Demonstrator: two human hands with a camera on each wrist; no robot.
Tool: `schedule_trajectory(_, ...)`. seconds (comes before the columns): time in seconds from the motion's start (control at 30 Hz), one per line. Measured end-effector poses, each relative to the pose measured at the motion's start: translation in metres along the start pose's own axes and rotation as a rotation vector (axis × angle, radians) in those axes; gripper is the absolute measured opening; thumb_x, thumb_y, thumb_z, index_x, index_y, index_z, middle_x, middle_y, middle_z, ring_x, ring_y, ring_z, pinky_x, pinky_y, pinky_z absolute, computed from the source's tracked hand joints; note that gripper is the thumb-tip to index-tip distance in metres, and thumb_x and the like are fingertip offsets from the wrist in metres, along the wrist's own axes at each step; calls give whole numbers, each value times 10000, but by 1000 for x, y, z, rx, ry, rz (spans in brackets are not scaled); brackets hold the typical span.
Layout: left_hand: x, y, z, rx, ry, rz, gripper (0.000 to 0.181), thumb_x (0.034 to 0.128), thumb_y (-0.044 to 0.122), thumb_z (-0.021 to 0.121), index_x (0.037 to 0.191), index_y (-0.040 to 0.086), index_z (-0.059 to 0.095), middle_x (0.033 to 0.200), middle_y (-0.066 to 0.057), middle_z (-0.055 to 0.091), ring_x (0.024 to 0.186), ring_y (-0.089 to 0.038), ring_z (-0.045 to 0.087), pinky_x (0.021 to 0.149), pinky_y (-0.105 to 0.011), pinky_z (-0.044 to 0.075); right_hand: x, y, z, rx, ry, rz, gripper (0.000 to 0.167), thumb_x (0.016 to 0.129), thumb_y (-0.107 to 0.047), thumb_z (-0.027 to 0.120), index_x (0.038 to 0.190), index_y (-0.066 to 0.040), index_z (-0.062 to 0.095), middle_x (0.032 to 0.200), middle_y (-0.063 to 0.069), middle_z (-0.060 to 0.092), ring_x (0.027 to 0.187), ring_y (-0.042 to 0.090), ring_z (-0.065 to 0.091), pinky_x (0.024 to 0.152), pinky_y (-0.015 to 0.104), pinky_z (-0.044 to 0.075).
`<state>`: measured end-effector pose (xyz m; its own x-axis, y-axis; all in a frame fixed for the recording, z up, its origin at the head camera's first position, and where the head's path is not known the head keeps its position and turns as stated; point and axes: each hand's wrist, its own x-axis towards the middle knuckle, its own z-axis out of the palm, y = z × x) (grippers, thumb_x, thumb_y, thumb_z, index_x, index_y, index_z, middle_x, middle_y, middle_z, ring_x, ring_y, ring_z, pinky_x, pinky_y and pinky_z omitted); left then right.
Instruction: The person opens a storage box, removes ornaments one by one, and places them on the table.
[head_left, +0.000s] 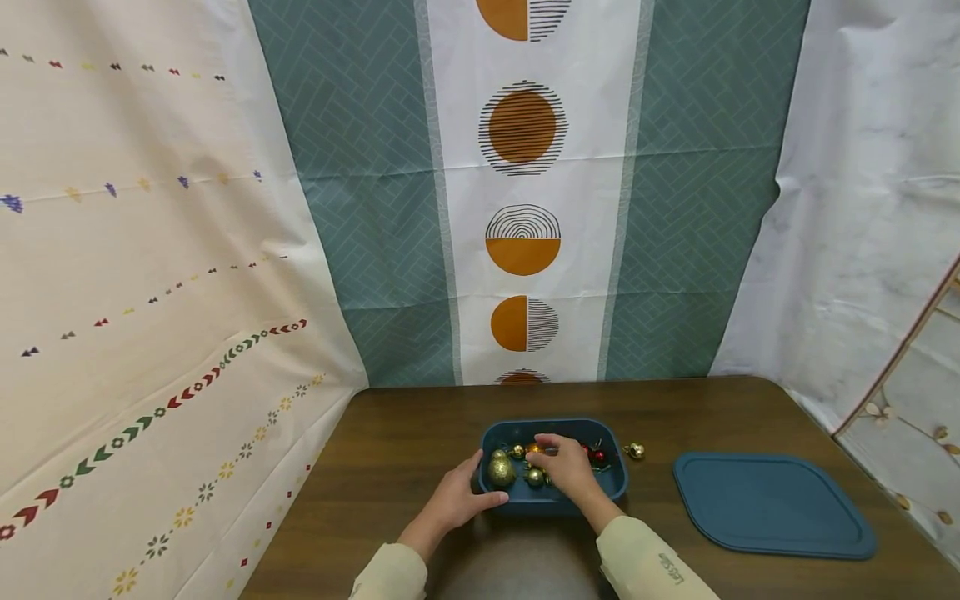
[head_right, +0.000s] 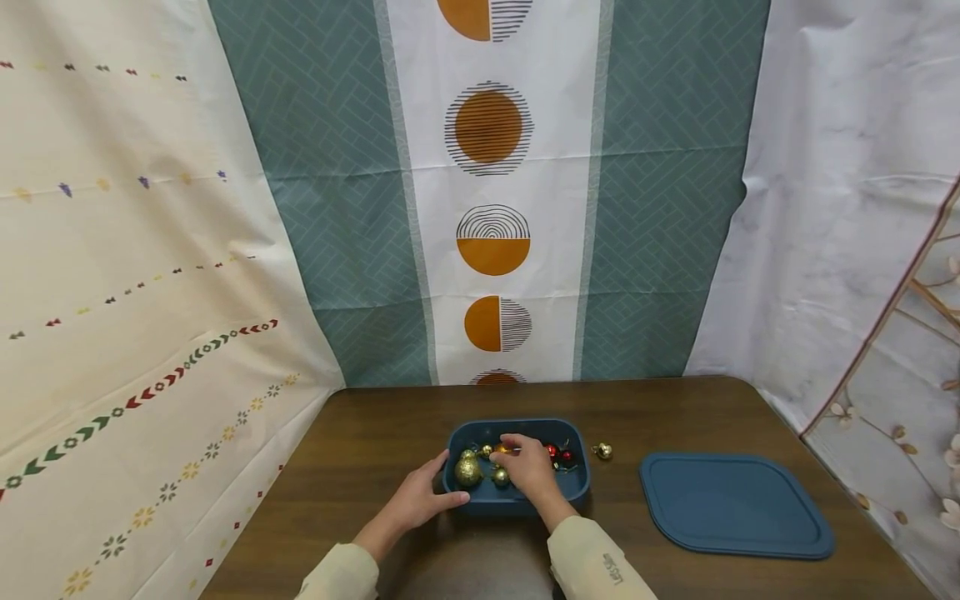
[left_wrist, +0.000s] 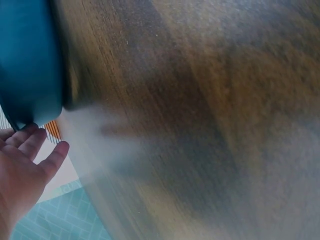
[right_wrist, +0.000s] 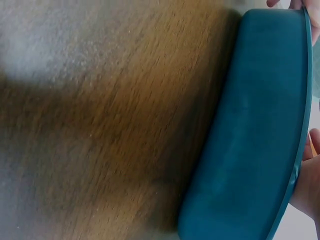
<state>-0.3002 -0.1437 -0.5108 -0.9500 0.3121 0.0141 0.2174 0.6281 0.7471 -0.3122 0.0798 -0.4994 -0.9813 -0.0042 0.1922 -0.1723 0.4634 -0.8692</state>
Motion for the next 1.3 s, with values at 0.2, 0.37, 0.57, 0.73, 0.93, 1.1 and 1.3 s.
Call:
schedule_trajectory(0.2,0,2,-1,0,3,-8,927,850,470,761,1518,-17,339,1506,-264,393,1372,-448,382,1067,-633,326,-1,-2,4,-5,-47,5,405,874,-157,772,1217,34,672,1133,159,689,1027,338,658,832,458,556)
schedule_trajectory(0.37,1,2,0,7,3,-8,926,852,478,757,1522,-5,338,1508,-259,391,1374,-442,381,1071,-626,326,0,-3,8,10,-73,14,411,867,-157,778,1211,41,671,1148,170,686,1038,344,655,832,451,560)
schedule_trajectory(0.57,0,1,0,-6,-4,-13,930,849,474,762,1522,-7,337,1505,-262,393,1371,-444,385,1064,-632,331,4,-4,17,-24,-108,-17,393,864,-156,778,1185,49,679,1140,176,691,1021,338,659,843,471,549)
schedule_trajectory(0.73,1,1,0,-1,-3,-13,940,845,486,762,1523,-6,335,1503,-258,398,1371,-436,388,1066,-625,334,6,-3,23,-68,-127,-36,379,859,-156,783,1174,33,692,1142,163,696,1035,331,658,897,507,518)
schedule_trajectory(0.93,0,0,0,-7,-5,-6,931,851,470,762,1522,-12,333,1502,-260,398,1370,-436,391,1064,-626,336,8,-5,25,-102,-162,-30,378,856,-159,788,1171,30,695,1141,177,694,1050,343,649,926,531,499)
schedule_trajectory(1.1,0,1,0,-17,-6,-18,933,846,465,767,1522,-10,333,1506,-252,399,1369,-436,392,1060,-637,331,9,-7,28,-131,-174,-24,389,847,-179,799,1164,21,699,1120,164,700,1046,343,636,959,575,458)
schedule_trajectory(1.3,0,-2,1,-11,-1,0,916,853,452,765,1518,-13,339,1500,-249,410,1362,-429,407,1061,-626,339,11,-10,34,-145,-187,-58,400,837,-172,804,1157,43,696,1100,174,705,1043,350,652,924,531,502)
